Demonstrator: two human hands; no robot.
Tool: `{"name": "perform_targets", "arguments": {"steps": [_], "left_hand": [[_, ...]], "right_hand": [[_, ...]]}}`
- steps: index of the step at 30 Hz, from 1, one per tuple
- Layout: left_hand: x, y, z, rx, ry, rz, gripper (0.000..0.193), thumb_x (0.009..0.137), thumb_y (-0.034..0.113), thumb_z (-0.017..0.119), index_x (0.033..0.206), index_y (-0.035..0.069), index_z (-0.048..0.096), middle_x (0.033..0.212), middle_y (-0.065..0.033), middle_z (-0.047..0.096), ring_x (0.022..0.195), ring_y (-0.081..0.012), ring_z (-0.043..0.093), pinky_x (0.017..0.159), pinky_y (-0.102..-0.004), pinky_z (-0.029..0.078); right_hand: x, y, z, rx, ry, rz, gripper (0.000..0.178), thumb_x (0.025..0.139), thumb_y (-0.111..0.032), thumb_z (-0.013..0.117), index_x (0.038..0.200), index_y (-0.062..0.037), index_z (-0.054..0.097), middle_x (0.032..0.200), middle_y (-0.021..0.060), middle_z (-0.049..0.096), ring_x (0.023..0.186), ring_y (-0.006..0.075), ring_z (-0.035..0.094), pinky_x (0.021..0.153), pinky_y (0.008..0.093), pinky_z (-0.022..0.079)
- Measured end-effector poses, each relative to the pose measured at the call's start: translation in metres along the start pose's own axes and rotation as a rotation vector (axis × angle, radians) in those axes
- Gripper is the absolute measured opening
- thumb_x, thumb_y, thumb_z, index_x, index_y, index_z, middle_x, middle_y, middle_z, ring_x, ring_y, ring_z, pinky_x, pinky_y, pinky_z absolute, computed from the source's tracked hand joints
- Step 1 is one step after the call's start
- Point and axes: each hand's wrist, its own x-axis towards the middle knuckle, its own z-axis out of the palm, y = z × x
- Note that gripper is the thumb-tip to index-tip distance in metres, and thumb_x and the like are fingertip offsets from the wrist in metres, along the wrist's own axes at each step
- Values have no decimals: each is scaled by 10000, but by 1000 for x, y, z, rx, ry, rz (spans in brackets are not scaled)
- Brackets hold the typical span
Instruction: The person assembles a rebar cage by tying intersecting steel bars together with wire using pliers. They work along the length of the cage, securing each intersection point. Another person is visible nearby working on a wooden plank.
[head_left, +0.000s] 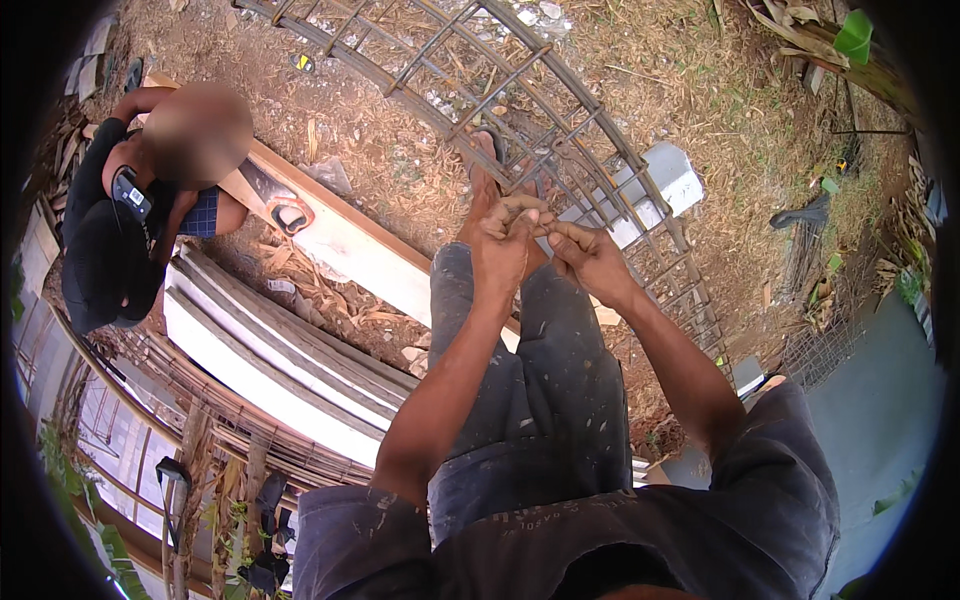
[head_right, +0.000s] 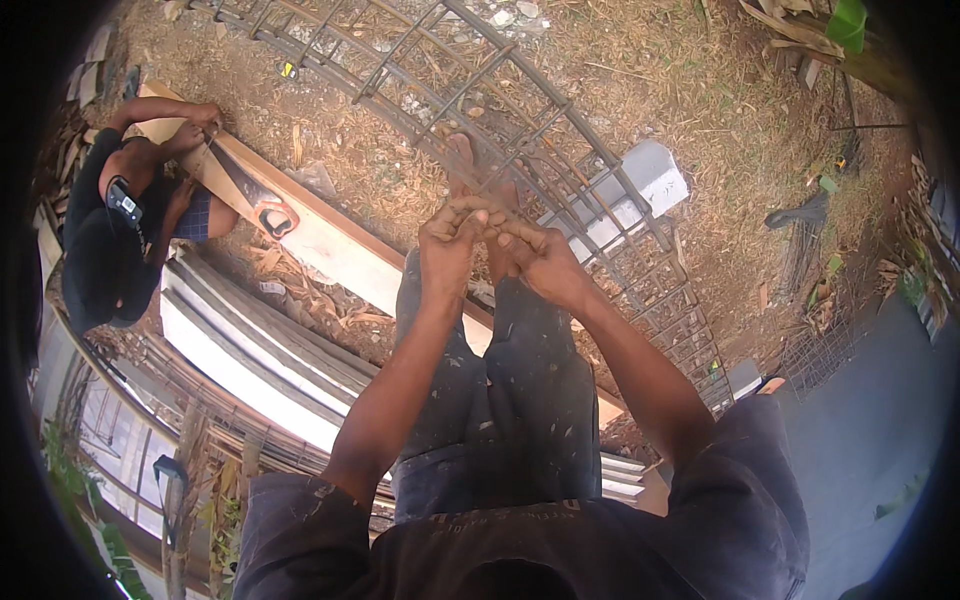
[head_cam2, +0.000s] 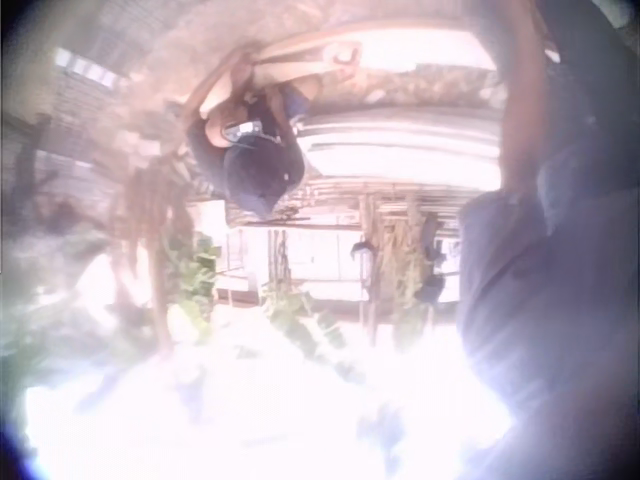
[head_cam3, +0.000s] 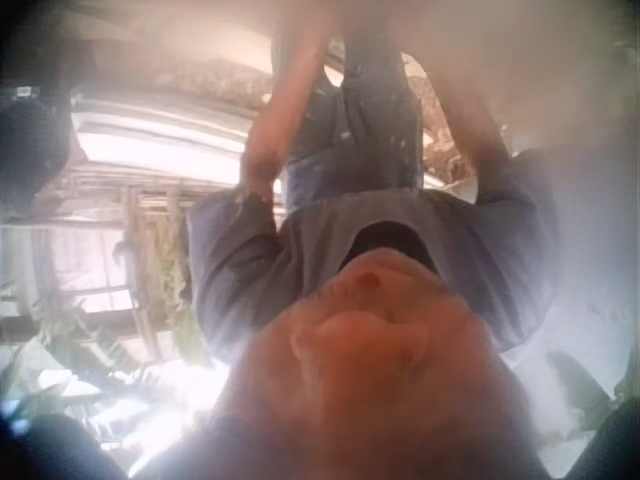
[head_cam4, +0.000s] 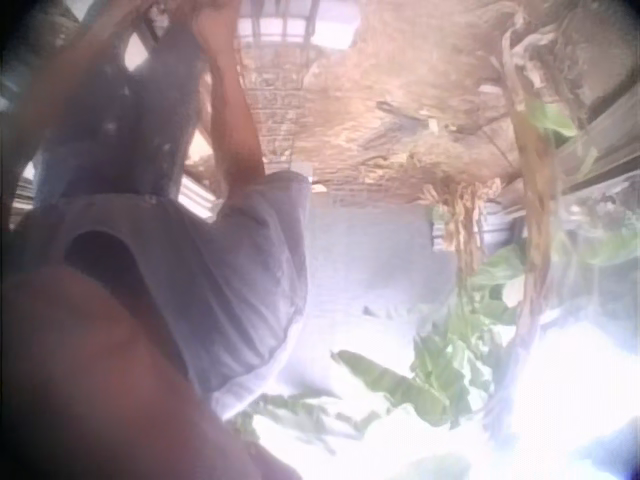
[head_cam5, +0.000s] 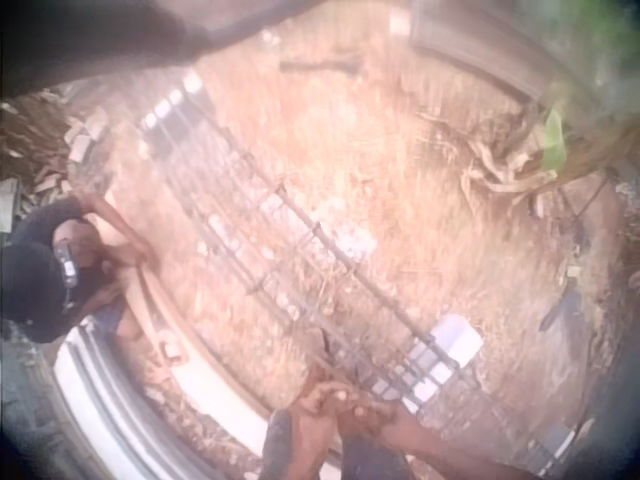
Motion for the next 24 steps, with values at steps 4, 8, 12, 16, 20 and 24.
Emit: {"name": "perform_targets", "arguments": {"steps": [4,8,12,16,20,24], "left_hand": [[-7,10,-2,279,-3,132,261,982,216,573,1010,-32,649,932,-107,678,822,-162,651,737,-288,522],[17,-10,-24,-168,-48,-112,372,989,316,559,1014,-44,648,943,-136,675,825,-193,659,731,-297,537],[53,-16,-53,-360,-80,-340,394,984,321,565,1017,-64,642,966,-176,676,834,-226,674,739,-308,555],[121,26,-68,238,-20,-287,409,982,313,552,1056,-79,642,1016,-223,678,887,-280,681,771,-380,560],[206,71,-105,1042,268,470,326,901,192,594,1133,-28,659,1045,-277,659,976,-407,638,870,-448,492],[268,96,-129,1386,51,492,241,844,135,573,993,-25,674,1001,-248,663,973,-405,623,943,-444,451]], "right_hand": [[-1,-1,6,-80,144,-122,311,980,-217,575,1249,-69,627,793,-7,541,666,61,431,577,238,357],[1,-5,11,-114,152,-191,283,958,-117,562,1226,-88,650,1099,87,679,915,174,599,809,319,466],[33,-3,8,-370,172,-334,279,934,-106,588,1199,-117,675,942,101,717,679,170,618,638,344,491],[82,-66,20,-524,284,-161,307,902,-113,567,1182,-155,687,920,171,711,751,270,690,709,362,539],[172,-104,14,-842,505,-81,326,883,-211,529,1161,-174,695,858,200,699,729,346,666,751,438,550],[244,-129,22,-924,273,-104,391,823,-207,536,1182,-187,689,933,245,681,883,384,663,853,453,529]]}}
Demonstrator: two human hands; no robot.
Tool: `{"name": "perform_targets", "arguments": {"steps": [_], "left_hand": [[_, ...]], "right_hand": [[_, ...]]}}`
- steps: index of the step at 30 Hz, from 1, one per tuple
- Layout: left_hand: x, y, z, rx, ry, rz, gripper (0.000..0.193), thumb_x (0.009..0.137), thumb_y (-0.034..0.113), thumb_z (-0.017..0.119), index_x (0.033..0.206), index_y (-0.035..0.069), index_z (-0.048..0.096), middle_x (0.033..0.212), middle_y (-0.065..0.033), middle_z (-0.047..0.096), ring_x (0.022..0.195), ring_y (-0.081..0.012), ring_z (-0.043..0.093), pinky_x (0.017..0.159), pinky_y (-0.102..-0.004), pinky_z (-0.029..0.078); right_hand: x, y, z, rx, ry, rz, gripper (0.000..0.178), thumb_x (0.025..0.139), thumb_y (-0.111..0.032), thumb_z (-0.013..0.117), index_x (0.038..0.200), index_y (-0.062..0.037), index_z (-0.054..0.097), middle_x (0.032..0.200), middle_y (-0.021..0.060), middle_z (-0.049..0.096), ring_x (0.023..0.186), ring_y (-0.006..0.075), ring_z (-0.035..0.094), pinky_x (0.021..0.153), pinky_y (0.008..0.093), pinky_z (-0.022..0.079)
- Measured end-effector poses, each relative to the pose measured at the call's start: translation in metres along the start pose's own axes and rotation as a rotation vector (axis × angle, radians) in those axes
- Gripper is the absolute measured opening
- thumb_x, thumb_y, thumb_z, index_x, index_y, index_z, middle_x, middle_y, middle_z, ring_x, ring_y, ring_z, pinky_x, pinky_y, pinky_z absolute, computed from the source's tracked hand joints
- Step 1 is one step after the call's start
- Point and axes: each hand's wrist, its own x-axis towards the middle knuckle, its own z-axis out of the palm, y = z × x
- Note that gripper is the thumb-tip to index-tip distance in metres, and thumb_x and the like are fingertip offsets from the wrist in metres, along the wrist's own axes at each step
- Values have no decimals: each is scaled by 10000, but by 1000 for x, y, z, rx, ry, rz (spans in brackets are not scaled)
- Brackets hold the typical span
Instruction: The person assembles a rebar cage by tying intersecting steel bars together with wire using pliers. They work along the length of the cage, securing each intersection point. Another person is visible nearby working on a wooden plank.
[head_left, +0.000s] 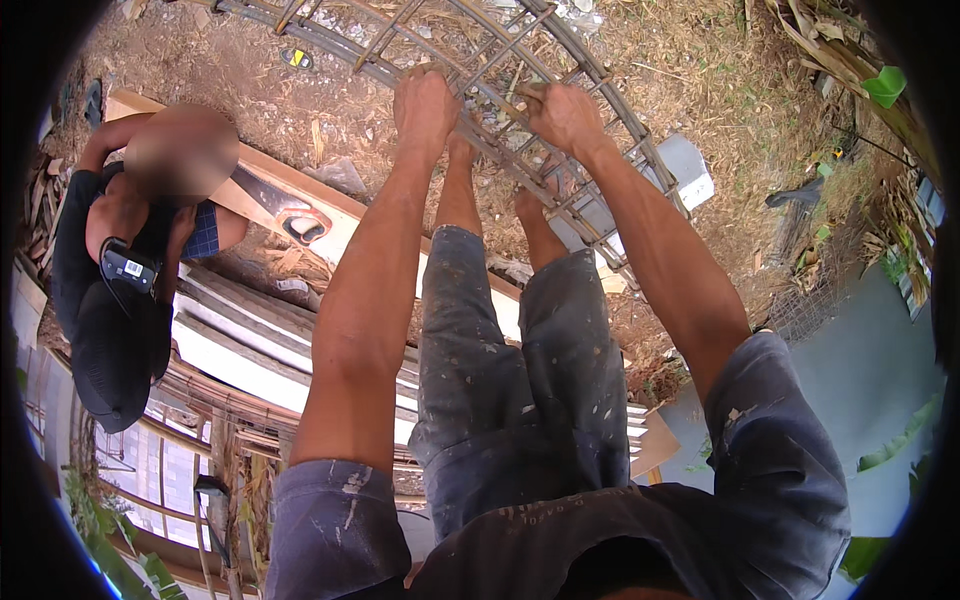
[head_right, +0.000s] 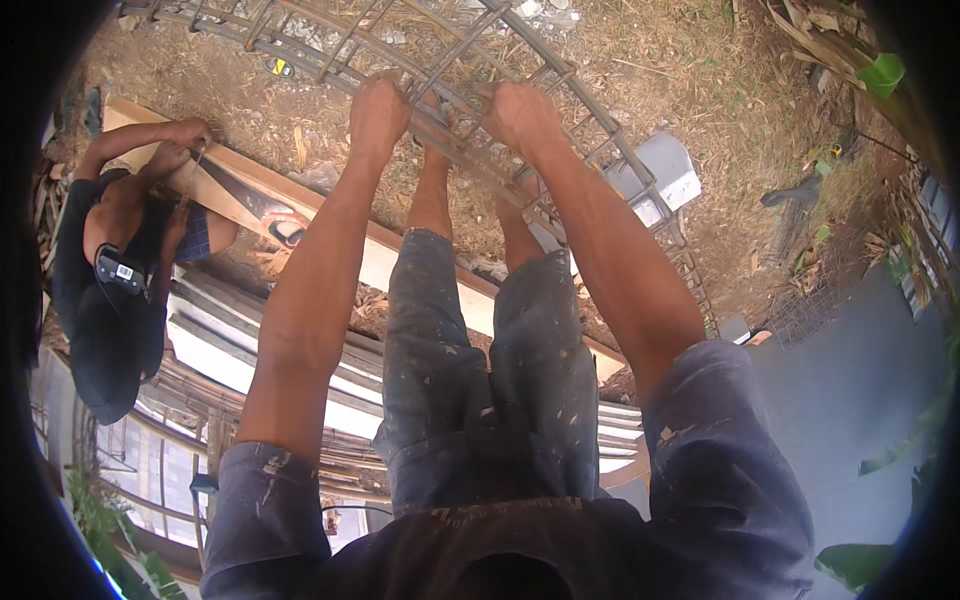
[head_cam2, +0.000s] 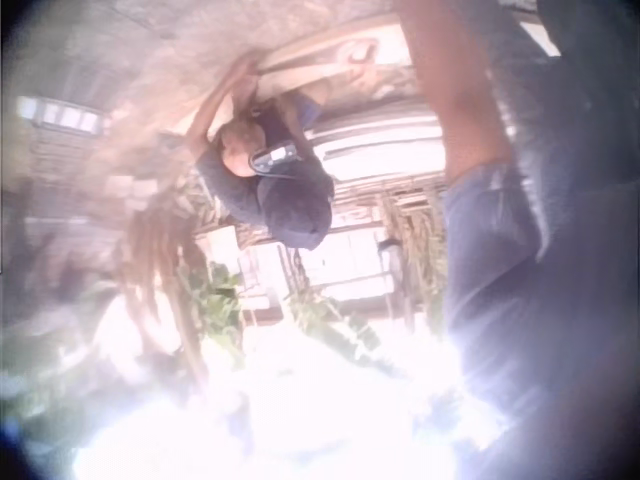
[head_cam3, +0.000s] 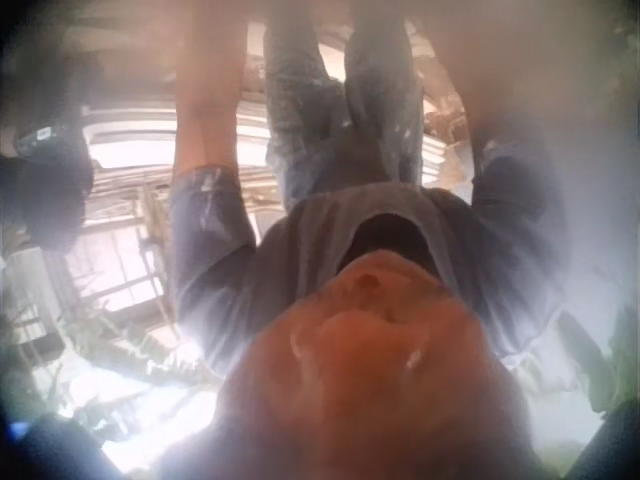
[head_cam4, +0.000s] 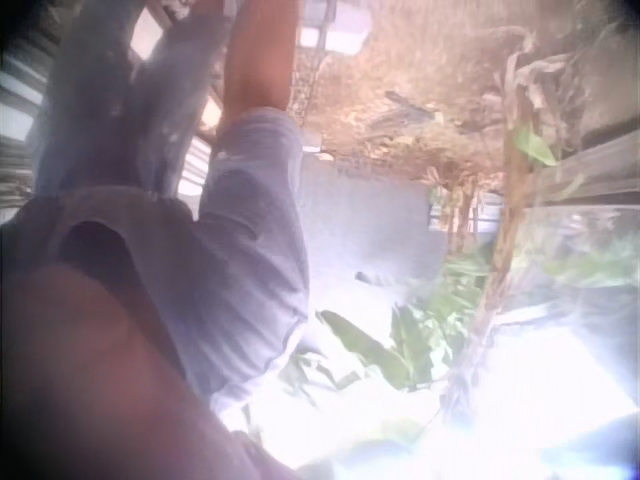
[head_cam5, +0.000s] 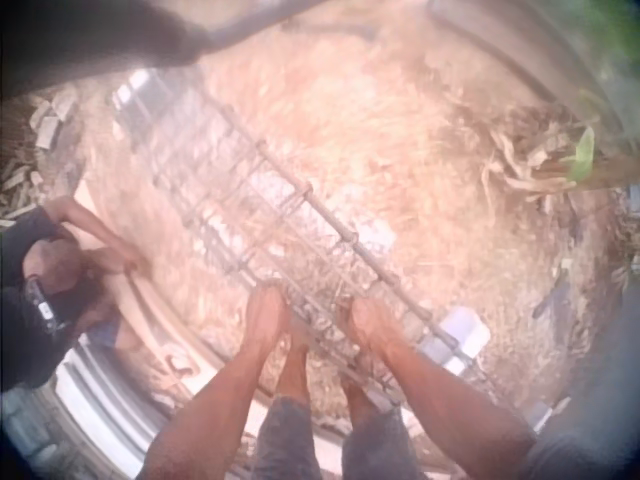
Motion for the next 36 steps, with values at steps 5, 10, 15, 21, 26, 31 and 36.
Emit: {"name": "perform_targets", "arguments": {"steps": [5,10,15,21,26,31,36], "left_hand": [[14,-12,-3,62,-371,56,262,829,133,594,1034,5,694,962,-234,677,978,-410,606,908,-488,432],[-2,-21,3,-23,-45,183,231,834,162,596,1012,67,709,1015,-194,675,935,-372,608,945,-463,400],[-10,-21,-8,84,-64,412,246,769,155,663,1004,94,702,1018,-101,642,986,-276,598,971,-437,385],[9,-28,-21,257,-120,712,328,680,143,733,1001,100,678,1008,-43,603,1020,-217,564,955,-405,405],[20,-35,-17,232,-104,802,348,685,123,719,1028,91,671,1014,-51,610,1008,-231,576,908,-389,451],[15,-47,-6,52,-32,818,327,726,111,678,1052,83,670,1038,-59,617,1026,-262,596,866,-402,494],[22,-22,-17,1,-226,619,344,743,73,673,1087,71,675,1047,-115,636,994,-320,615,849,-414,508]], "right_hand": [[29,-4,8,173,-58,-99,338,889,-241,539,1186,-187,691,941,149,720,738,269,688,801,398,534],[34,-16,-6,108,-181,30,299,891,-272,579,1140,-175,713,840,115,724,716,216,680,766,371,523],[38,-22,2,186,-91,44,271,867,-256,594,1061,-131,736,767,95,706,686,199,660,719,344,522],[39,-29,14,413,-95,162,255,808,-193,569,971,-112,747,857,150,699,790,281,662,769,377,518],[46,-28,13,422,-112,236,254,765,-173,571,930,-128,759,905,170,711,840,333,680,787,396,530],[50,-35,12,291,-73,296,168,823,-148,588,833,-55,727,670,93,657,614,163,586,619,337,484],[23,-52,16,446,5,252,204,820,-163,574,920,-74,728,753,124,667,689,240,621,671,365,502]]}}
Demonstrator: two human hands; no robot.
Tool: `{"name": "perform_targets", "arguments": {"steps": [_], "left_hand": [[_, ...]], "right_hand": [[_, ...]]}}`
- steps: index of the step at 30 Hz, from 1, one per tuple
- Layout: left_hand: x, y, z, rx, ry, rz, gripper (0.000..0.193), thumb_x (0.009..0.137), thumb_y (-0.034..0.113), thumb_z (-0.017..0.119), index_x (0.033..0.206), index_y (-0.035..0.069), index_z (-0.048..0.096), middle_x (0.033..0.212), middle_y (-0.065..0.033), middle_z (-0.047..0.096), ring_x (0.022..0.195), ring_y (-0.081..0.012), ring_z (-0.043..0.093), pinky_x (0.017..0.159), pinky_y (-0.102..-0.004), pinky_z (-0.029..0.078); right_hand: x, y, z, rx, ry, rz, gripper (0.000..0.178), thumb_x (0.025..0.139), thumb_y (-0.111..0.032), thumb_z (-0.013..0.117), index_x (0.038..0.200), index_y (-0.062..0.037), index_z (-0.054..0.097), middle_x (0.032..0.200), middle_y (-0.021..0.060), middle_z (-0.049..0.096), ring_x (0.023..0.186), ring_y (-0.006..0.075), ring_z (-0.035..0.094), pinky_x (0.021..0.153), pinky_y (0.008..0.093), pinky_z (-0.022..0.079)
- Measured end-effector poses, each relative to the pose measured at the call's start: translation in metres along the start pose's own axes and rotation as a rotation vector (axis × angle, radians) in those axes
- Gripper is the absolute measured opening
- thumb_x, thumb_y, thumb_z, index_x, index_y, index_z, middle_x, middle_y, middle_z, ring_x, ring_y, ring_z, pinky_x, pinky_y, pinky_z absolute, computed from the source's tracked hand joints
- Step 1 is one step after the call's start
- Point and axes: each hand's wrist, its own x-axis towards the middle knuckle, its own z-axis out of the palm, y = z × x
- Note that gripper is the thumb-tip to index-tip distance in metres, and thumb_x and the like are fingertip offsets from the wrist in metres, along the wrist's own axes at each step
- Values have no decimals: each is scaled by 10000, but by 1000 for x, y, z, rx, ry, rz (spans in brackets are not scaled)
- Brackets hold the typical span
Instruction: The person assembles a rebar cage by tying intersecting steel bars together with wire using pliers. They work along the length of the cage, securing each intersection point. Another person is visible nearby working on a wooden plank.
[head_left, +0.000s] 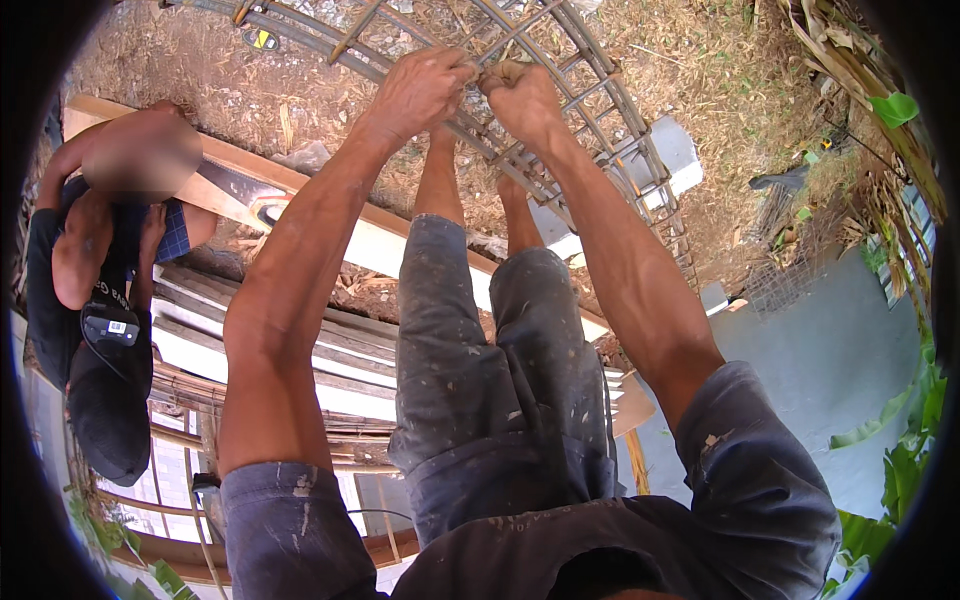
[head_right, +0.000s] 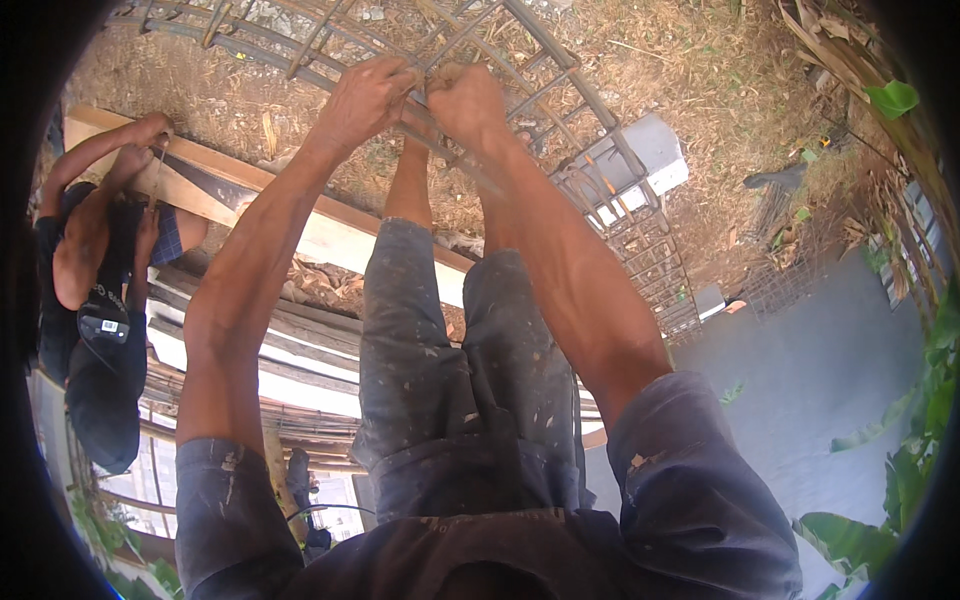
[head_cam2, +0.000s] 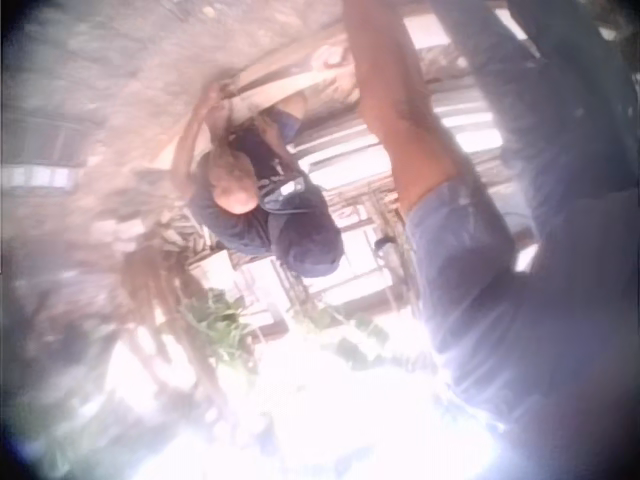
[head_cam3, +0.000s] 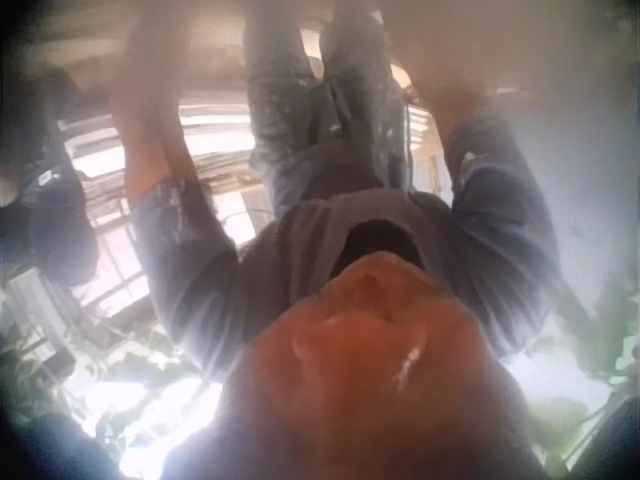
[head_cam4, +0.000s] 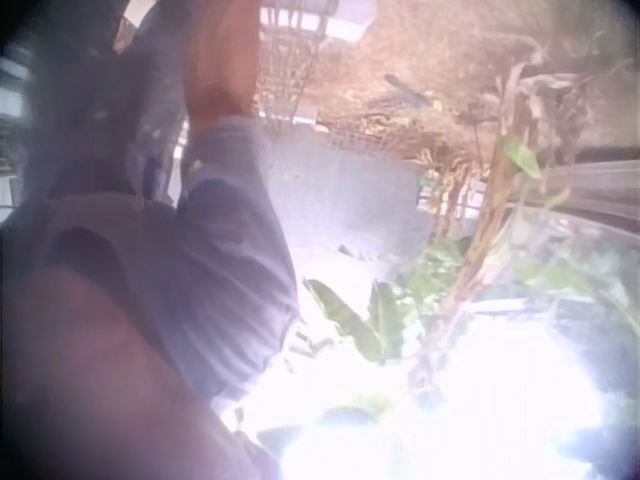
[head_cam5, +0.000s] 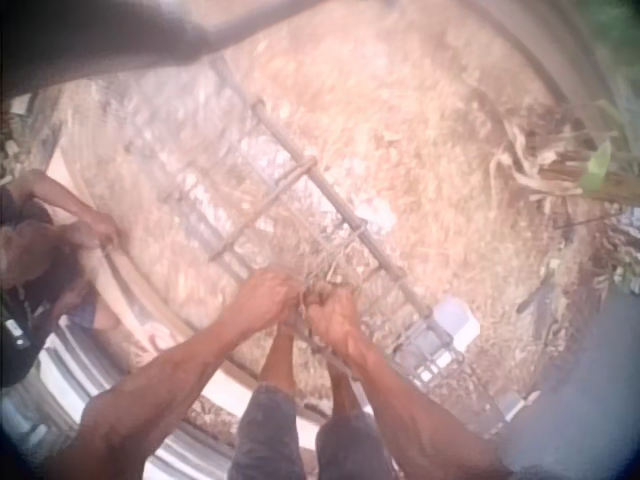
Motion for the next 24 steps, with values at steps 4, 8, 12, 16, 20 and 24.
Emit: {"name": "perform_targets", "arguments": {"steps": [4,8,12,16,20,24], "left_hand": [[6,34,13,-255,135,-431,244,760,54,664,1002,55,701,1009,-123,649,961,-341,625,839,-419,509],[-8,39,36,-458,431,-513,144,767,76,671,897,46,725,989,-107,667,970,-337,623,844,-446,496],[-1,38,38,-388,471,-538,139,758,92,702,893,79,734,928,-86,679,942,-312,626,934,-418,460],[6,37,41,-298,427,-543,110,750,121,710,854,93,736,910,-55,688,941,-275,628,941,-409,446],[3,22,37,-159,367,-364,127,777,143,681,880,86,729,916,-59,685,943,-267,626,904,-415,457],[-5,20,40,-109,345,-326,134,807,136,650,904,76,720,951,-65,677,945,-267,628,905,-417,461]], "right_hand": [[-22,0,2,109,5,-26,179,847,-156,571,923,-59,701,697,116,658,617,213,606,624,371,487],[-38,-3,-16,-183,-25,-233,202,841,-164,577,965,-55,694,791,168,685,702,293,661,683,411,512],[-11,-30,-20,-324,32,-326,208,839,-171,566,932,-46,704,843,203,686,793,373,664,760,451,527],[24,-20,-36,-487,31,-69,190,824,-172,587,856,-28,707,776,195,687,766,344,671,711,439,532],[-10,16,-12,-146,-279,-97,207,881,-176,580,928,-15,701,765,124,687,683,244,639,633,376,527],[-43,27,-27,915,-433,464,220,968,-153,533,1073,0,653,819,53,664,626,134,580,598,286,497]]}}
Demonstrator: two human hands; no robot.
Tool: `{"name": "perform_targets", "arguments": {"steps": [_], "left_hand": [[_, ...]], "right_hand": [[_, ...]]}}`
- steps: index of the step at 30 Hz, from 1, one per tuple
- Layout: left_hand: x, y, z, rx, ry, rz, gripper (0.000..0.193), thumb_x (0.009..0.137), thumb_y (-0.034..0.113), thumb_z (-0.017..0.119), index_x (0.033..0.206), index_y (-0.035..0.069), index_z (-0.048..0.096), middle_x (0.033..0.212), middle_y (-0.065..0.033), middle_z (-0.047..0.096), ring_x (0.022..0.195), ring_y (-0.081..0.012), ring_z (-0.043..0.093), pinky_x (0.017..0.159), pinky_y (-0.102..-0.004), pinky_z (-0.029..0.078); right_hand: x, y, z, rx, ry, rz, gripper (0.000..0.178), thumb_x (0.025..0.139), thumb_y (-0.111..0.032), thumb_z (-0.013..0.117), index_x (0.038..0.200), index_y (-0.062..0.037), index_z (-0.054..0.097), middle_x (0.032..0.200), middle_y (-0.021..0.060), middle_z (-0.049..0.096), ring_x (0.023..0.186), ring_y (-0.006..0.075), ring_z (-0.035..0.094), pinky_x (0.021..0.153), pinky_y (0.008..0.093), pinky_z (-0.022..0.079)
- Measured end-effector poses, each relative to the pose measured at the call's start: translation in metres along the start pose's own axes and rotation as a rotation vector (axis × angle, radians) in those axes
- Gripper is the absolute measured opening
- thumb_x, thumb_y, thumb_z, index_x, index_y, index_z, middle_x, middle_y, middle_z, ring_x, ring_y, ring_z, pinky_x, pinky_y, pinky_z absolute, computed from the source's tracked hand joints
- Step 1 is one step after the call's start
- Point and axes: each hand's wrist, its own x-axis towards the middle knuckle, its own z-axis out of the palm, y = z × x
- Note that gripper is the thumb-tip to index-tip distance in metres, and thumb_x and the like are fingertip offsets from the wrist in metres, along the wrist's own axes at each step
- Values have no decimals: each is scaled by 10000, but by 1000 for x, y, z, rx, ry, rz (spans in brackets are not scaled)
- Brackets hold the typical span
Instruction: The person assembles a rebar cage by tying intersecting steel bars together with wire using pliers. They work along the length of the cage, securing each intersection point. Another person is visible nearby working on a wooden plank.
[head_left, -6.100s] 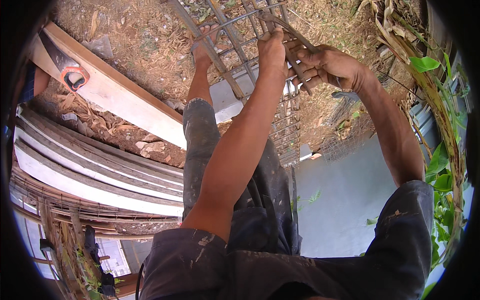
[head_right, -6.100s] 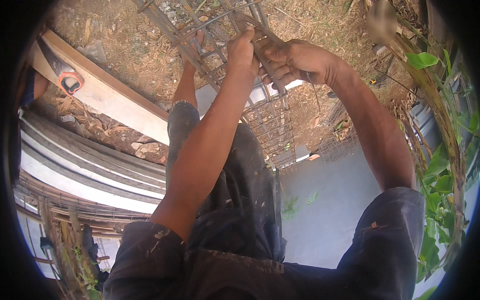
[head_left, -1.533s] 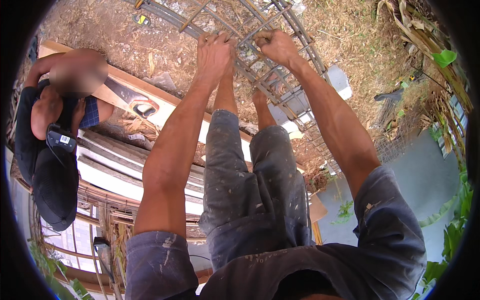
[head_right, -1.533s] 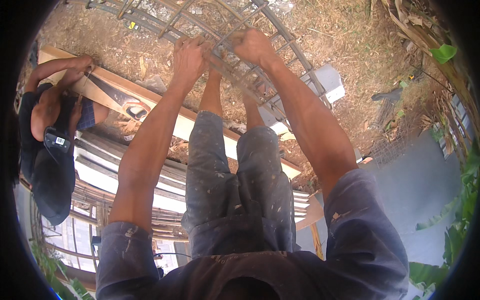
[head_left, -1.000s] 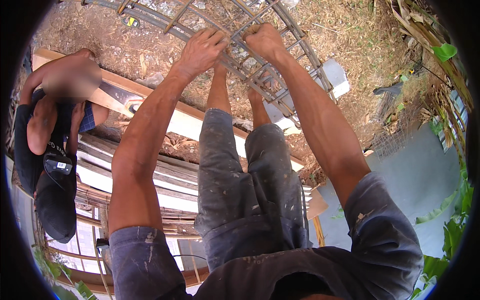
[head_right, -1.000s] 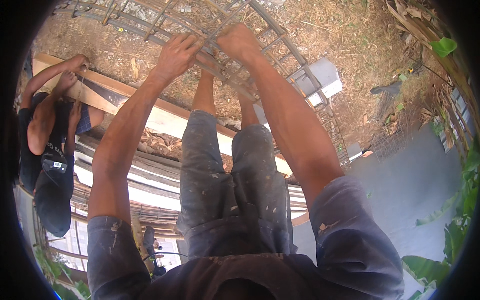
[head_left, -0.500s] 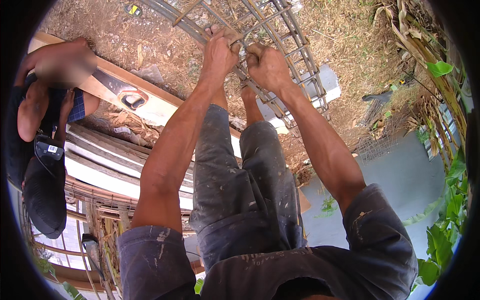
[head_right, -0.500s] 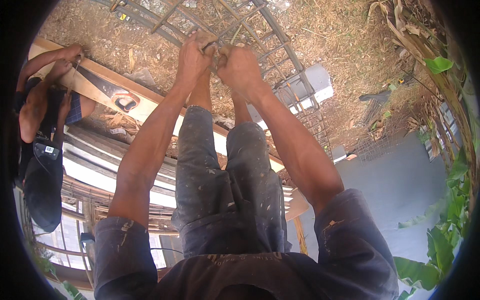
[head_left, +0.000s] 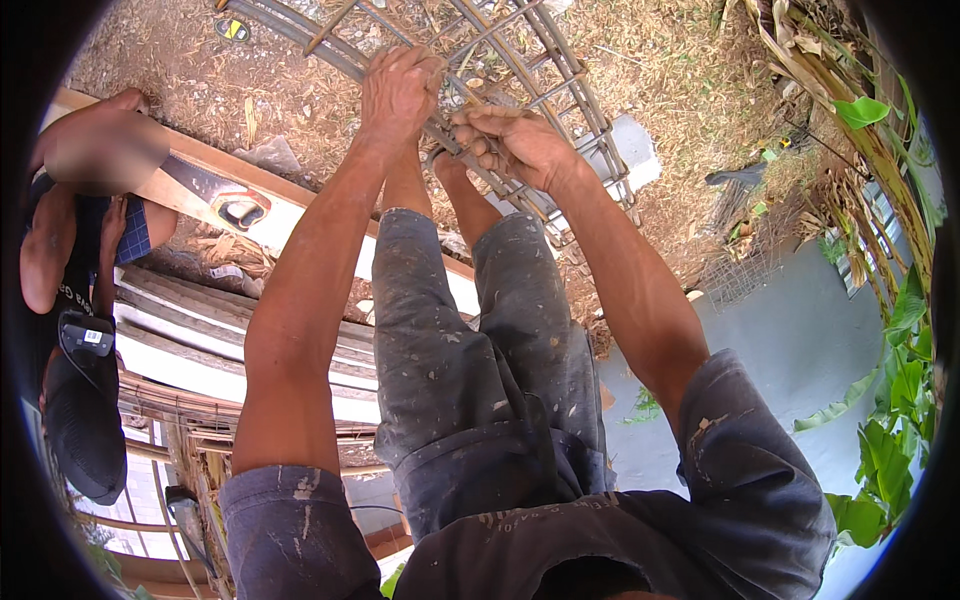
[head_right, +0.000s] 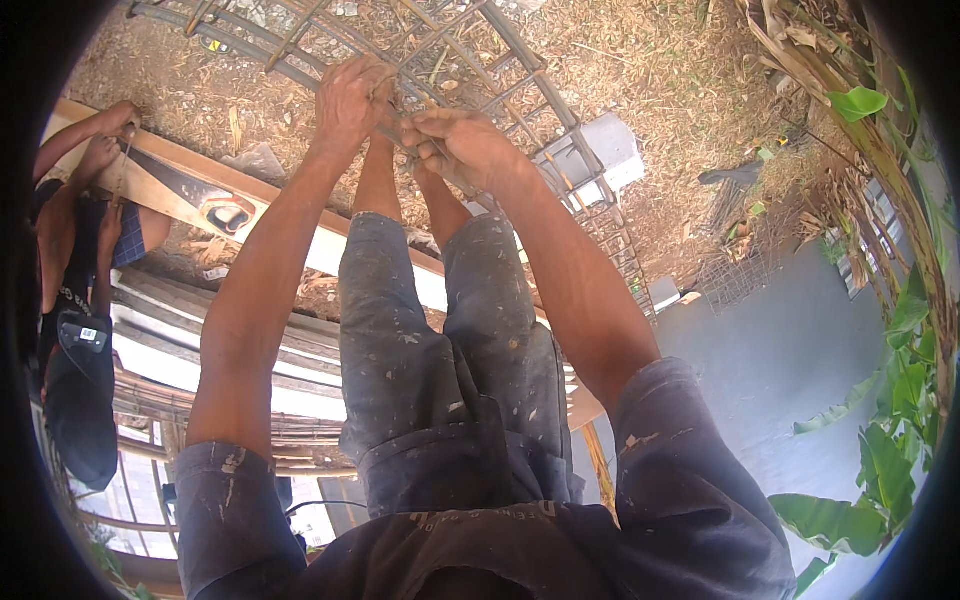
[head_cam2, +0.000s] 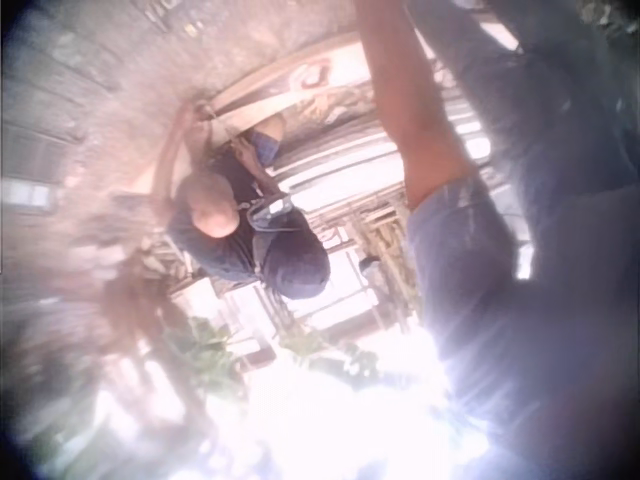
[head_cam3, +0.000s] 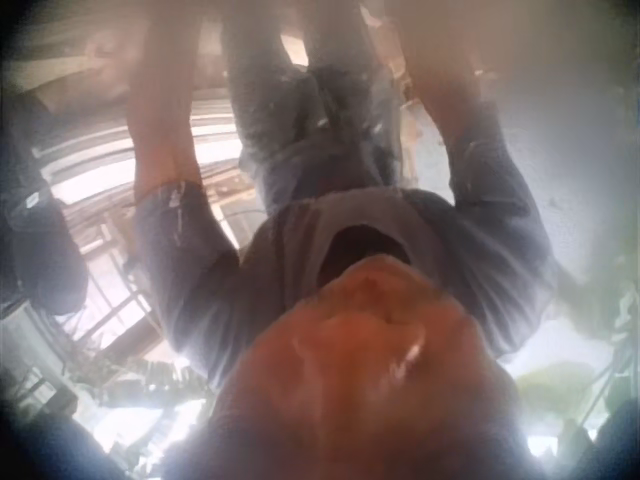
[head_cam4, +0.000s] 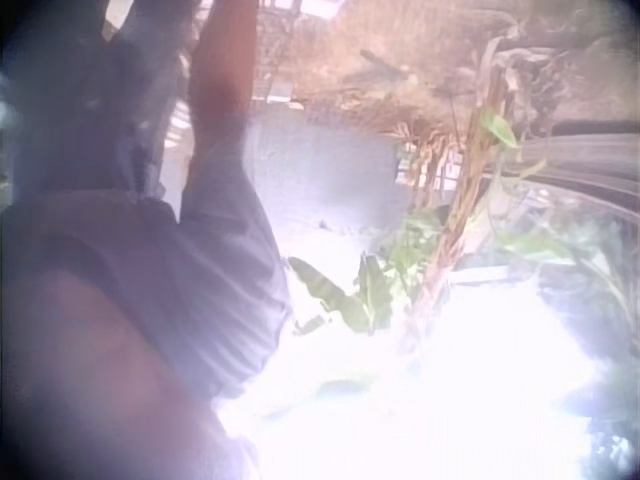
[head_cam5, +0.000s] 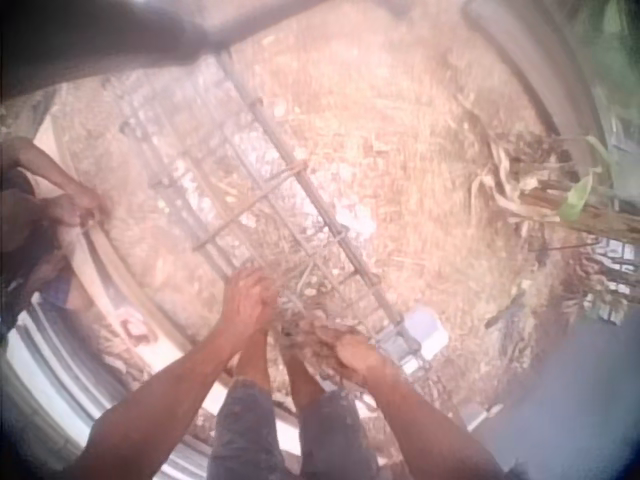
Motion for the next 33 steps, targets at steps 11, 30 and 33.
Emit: {"name": "perform_targets", "arguments": {"steps": [11,30,33], "left_hand": [[-33,80,-9,-845,164,-1027,243,961,172,549,1096,-4,649,1048,-162,650,946,-259,644,772,-370,540],[-16,70,24,-2022,517,-1418,184,980,110,532,1133,7,536,722,-34,516,535,-122,451,440,-237,386],[-15,76,18,-2058,497,-1437,116,967,116,550,1053,39,535,627,14,431,453,-99,340,401,-228,259]], "right_hand": [[-48,126,-200,-1607,635,-234,825,766,-347,783,1397,-67,330,1270,191,458,1185,371,488,963,433,466],[-97,-28,-82,-1529,299,-376,439,900,-125,549,1327,-34,510,746,155,625,692,287,614,703,406,486],[-79,-49,-28,-1763,264,-391,608,821,-45,508,1419,-25,404,980,278,657,919,393,654,858,440,511]]}}
